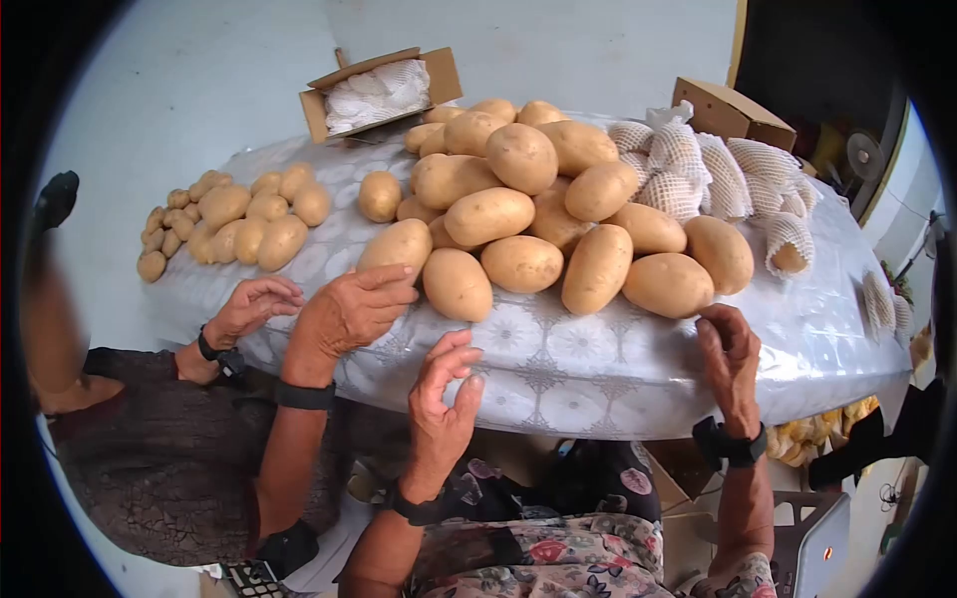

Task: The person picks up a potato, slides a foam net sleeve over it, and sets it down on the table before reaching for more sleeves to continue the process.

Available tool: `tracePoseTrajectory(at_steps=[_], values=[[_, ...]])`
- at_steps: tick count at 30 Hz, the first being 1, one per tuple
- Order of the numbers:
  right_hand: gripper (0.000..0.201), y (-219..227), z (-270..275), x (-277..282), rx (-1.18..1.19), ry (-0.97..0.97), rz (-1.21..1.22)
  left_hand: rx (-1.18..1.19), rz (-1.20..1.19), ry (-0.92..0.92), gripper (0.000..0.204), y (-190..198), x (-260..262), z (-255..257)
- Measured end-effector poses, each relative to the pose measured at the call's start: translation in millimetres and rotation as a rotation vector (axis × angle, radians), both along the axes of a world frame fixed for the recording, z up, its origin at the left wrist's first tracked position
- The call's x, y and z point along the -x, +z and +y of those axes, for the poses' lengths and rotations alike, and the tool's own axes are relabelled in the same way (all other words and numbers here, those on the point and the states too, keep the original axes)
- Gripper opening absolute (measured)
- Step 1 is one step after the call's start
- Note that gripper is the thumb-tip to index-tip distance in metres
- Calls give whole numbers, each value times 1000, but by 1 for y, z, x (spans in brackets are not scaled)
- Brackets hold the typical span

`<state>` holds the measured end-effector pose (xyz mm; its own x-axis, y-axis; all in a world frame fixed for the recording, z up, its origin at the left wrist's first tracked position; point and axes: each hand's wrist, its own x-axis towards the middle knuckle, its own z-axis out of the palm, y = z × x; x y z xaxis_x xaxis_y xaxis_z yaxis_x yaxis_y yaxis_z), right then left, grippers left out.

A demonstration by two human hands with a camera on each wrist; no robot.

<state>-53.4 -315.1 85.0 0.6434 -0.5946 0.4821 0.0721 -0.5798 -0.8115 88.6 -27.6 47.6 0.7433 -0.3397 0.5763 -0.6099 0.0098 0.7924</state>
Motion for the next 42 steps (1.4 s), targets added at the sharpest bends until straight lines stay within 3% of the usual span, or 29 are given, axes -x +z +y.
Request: tracePoseTrajectory(at_steps=[5,9,19,34,37,42], values=[[11,-5,-7,-3,-104,15,7,-142,-14,14,26,0,-8,-7],[10,-5,-3,0,-105,-6,-4,-361,-365,103,27,-1,-10,-13],[12,3,-7,-2,-214,35,61,-337,-439,164,30,-24,-16,-17],[13,0,-1,-3,-238,-64,38,-306,-475,188,15,-34,-23,-20],[14,-1,-1,-4,-232,-77,40,-297,-450,204,25,-32,-21,-21],[16,1,-3,-4,-226,-52,103,-287,-436,187,23,-32,-23,-19]])
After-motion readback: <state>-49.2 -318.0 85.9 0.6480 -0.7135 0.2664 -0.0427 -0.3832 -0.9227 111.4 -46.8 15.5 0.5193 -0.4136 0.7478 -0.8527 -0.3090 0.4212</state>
